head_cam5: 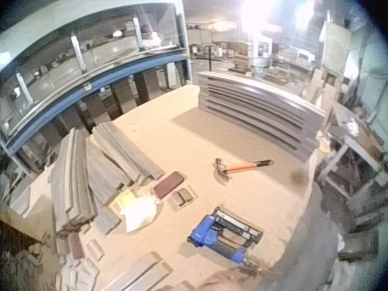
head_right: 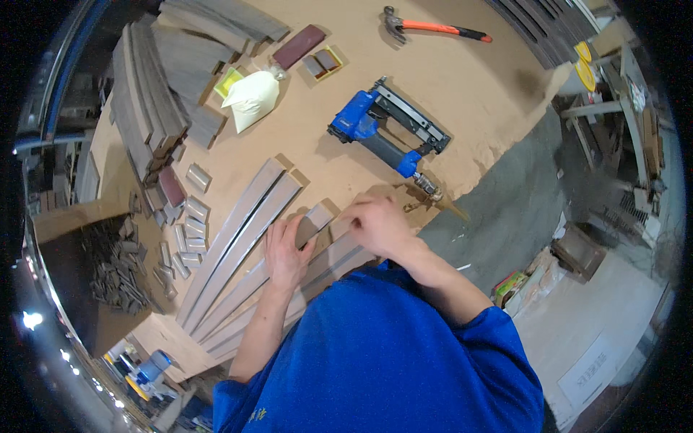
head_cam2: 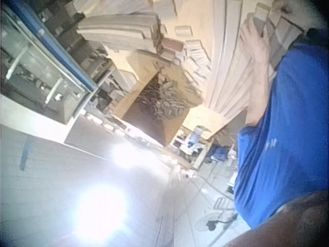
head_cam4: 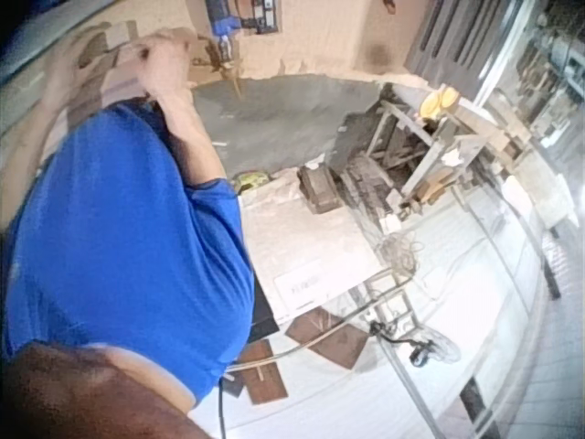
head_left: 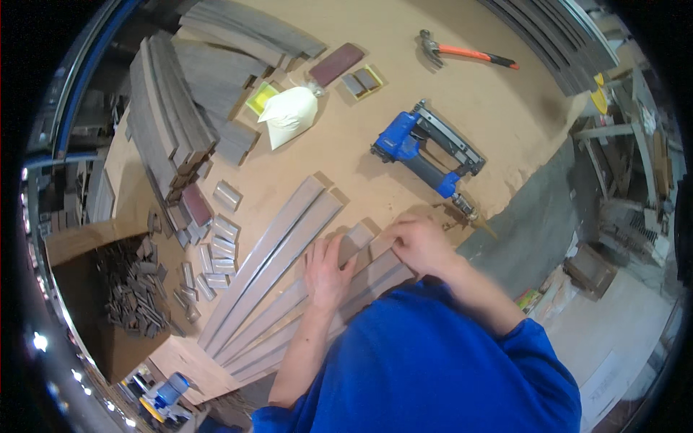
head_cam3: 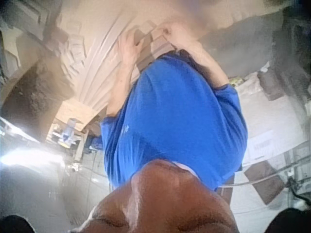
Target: Applying wood glue to small blocks and using a pneumatic nailer to secure them onto long wood strips to assemble components for furniture manufacturing.
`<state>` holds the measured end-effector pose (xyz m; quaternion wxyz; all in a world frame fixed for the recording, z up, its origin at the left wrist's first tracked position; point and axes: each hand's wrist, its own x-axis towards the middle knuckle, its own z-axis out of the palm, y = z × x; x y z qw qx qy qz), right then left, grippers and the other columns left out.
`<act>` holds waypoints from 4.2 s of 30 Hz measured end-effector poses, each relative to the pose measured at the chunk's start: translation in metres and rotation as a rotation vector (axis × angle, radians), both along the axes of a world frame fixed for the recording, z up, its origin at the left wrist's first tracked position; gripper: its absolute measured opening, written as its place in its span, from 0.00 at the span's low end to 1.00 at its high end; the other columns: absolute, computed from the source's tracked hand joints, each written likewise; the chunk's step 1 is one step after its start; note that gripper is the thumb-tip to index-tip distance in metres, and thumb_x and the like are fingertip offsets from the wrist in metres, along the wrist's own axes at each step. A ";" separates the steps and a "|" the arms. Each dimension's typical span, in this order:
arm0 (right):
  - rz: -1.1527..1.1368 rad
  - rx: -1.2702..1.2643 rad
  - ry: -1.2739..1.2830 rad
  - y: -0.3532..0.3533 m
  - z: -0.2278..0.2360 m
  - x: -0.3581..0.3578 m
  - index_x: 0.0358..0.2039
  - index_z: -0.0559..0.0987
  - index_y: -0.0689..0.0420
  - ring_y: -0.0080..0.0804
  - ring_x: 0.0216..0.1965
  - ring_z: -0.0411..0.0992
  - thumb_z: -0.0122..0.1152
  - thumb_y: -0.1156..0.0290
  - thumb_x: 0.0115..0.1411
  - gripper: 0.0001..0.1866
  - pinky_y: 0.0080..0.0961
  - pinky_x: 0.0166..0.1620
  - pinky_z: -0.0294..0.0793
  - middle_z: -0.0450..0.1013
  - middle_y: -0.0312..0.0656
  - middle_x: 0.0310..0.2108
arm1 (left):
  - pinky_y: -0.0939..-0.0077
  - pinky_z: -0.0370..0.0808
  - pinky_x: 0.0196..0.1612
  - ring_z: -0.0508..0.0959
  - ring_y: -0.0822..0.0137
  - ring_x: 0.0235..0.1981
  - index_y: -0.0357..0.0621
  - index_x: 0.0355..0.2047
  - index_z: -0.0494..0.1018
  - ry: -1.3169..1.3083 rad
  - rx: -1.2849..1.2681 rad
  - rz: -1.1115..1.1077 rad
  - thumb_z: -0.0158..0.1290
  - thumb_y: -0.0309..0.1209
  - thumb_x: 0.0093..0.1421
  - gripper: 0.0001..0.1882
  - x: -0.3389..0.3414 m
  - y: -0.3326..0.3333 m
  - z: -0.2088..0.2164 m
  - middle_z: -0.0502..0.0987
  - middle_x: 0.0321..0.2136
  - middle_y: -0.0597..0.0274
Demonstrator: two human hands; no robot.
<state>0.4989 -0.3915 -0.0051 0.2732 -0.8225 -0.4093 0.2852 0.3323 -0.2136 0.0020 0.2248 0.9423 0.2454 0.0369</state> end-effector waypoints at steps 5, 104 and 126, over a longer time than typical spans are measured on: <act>-0.291 0.166 -0.428 0.024 0.023 0.060 0.49 0.85 0.48 0.45 0.50 0.74 0.69 0.72 0.53 0.21 0.45 0.50 0.73 0.77 0.39 0.47 | 0.53 0.70 0.59 0.74 0.54 0.56 0.47 0.57 0.77 0.071 -0.056 -0.001 0.68 0.35 0.54 0.29 -0.002 0.001 0.004 0.76 0.49 0.58; 0.095 -0.254 0.622 0.078 0.114 -0.006 0.68 0.71 0.51 0.32 0.55 0.77 0.73 0.68 0.58 0.37 0.30 0.60 0.75 0.77 0.44 0.57 | 0.58 0.69 0.56 0.72 0.56 0.53 0.46 0.50 0.77 -0.156 -0.182 0.056 0.68 0.41 0.53 0.26 -0.032 0.016 -0.013 0.75 0.47 0.59; 0.022 -0.288 0.660 0.081 0.121 -0.014 0.72 0.68 0.45 0.19 0.29 0.75 0.68 0.75 0.62 0.38 0.21 0.30 0.78 0.77 0.34 0.37 | 0.57 0.69 0.55 0.72 0.55 0.53 0.45 0.49 0.76 -0.168 -0.153 0.044 0.68 0.41 0.53 0.26 -0.033 0.016 -0.013 0.74 0.47 0.58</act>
